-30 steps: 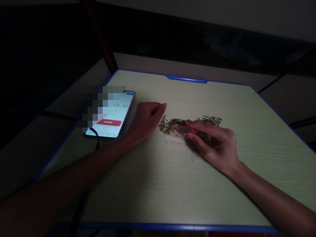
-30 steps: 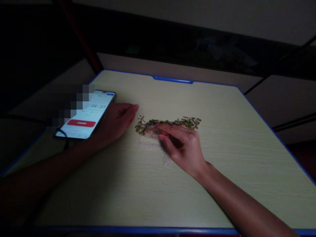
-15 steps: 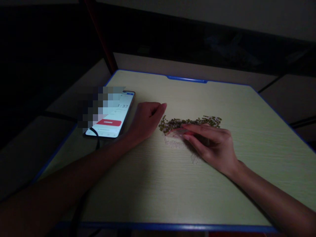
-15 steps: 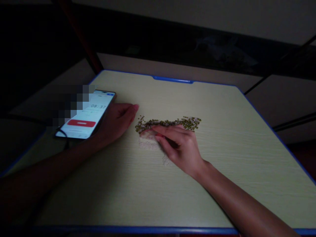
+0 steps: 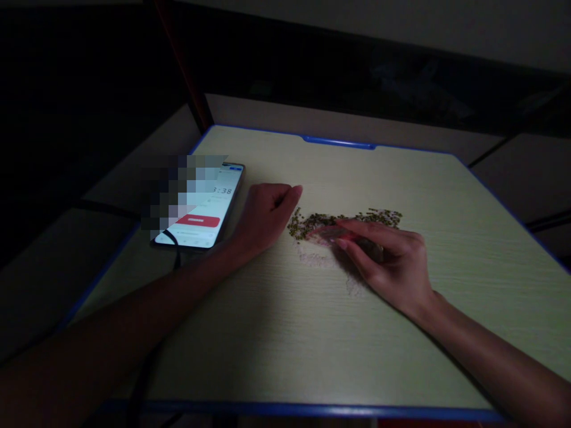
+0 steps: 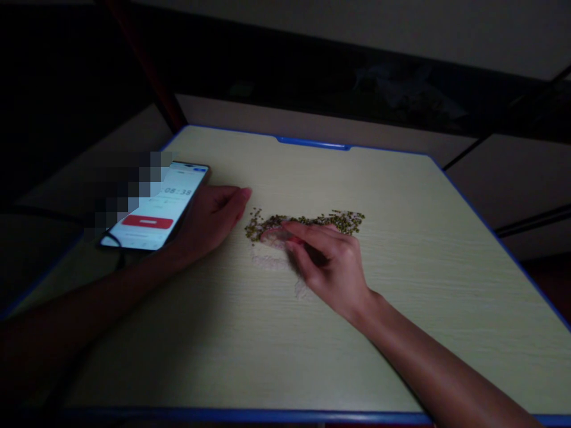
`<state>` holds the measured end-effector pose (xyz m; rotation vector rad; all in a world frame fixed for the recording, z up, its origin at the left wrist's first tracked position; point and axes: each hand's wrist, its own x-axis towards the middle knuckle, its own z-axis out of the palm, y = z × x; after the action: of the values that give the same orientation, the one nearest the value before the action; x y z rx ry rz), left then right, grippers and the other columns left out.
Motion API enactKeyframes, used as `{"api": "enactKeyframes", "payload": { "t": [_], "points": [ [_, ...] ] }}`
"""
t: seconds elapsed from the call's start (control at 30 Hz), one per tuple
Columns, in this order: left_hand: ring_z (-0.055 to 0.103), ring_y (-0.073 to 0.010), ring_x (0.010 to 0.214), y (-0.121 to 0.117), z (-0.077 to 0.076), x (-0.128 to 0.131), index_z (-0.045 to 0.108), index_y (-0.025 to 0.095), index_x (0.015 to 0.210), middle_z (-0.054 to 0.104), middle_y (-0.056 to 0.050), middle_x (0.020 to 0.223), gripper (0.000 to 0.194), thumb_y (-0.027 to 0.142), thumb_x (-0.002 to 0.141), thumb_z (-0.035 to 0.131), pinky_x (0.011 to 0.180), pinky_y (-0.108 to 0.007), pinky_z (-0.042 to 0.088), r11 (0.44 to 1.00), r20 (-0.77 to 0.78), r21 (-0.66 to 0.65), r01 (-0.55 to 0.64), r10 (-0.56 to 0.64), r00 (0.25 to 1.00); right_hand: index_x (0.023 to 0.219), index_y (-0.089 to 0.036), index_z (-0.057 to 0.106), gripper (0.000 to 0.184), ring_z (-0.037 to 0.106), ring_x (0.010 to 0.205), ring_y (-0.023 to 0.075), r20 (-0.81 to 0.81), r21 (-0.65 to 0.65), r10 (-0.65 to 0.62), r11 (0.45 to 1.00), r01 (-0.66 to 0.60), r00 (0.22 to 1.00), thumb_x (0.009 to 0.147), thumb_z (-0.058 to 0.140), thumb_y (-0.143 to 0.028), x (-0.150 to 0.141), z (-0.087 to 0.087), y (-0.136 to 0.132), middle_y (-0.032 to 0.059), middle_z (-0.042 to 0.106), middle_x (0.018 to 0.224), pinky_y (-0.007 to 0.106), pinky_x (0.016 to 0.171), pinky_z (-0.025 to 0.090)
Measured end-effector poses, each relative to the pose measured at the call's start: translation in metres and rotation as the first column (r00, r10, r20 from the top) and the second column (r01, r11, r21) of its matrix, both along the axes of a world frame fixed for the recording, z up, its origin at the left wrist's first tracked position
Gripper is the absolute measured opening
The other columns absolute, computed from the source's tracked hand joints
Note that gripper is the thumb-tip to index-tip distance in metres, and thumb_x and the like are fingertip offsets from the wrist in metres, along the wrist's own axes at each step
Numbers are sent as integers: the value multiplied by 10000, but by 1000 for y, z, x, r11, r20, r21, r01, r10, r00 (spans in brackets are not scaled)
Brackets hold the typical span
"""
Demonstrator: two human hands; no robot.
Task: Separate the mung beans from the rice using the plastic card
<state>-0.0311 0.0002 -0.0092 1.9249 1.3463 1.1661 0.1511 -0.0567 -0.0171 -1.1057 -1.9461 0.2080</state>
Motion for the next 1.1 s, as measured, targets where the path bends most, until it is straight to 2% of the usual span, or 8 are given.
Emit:
{"api": "enactKeyframes", "payload": {
  "t": [0.23,0.47,0.77,0.97,1.1],
  "points": [
    [288,-60,391,0,2,0,365,163,404,294,64,375,421,243,808,450,479,-259,201,1000,-1,-12,3,-3,1000,970,-212,694,240,696,731,184,3,-18,15,1000,-15,1000,760,617,-127,0,-2,1,26,749,864,310,663,554],
    [286,-57,394,1,1,0,364,157,411,289,66,375,418,255,809,445,486,-250,199,1000,-19,-9,-4,3,1000,955,-142,689,200,685,708,165,21,-13,70,997,-70,997,769,622,-116,0,-1,3,50,749,842,293,662,531],
    [286,-62,397,0,1,0,361,162,412,292,62,375,419,255,811,449,474,-255,205,1000,-4,-17,4,-4,1000,980,-138,677,209,675,763,148,44,1,139,990,-139,989,784,614,-101,1,-3,3,44,741,898,269,719,505],
    [284,-62,396,1,1,0,359,161,409,288,62,374,422,255,810,449,475,-254,201,1000,-17,0,3,-3,1000,969,-180,683,225,669,691,155,23,22,159,987,-159,987,774,616,-91,0,-2,5,25,742,826,291,670,490],
    [287,-62,401,0,1,0,362,161,416,288,62,381,416,254,812,447,478,-252,203,1000,-19,4,-3,3,1000,948,-144,683,193,667,682,161,30,25,190,981,-191,981,775,617,-91,0,-3,5,46,740,806,299,675,482]
  ]
}}
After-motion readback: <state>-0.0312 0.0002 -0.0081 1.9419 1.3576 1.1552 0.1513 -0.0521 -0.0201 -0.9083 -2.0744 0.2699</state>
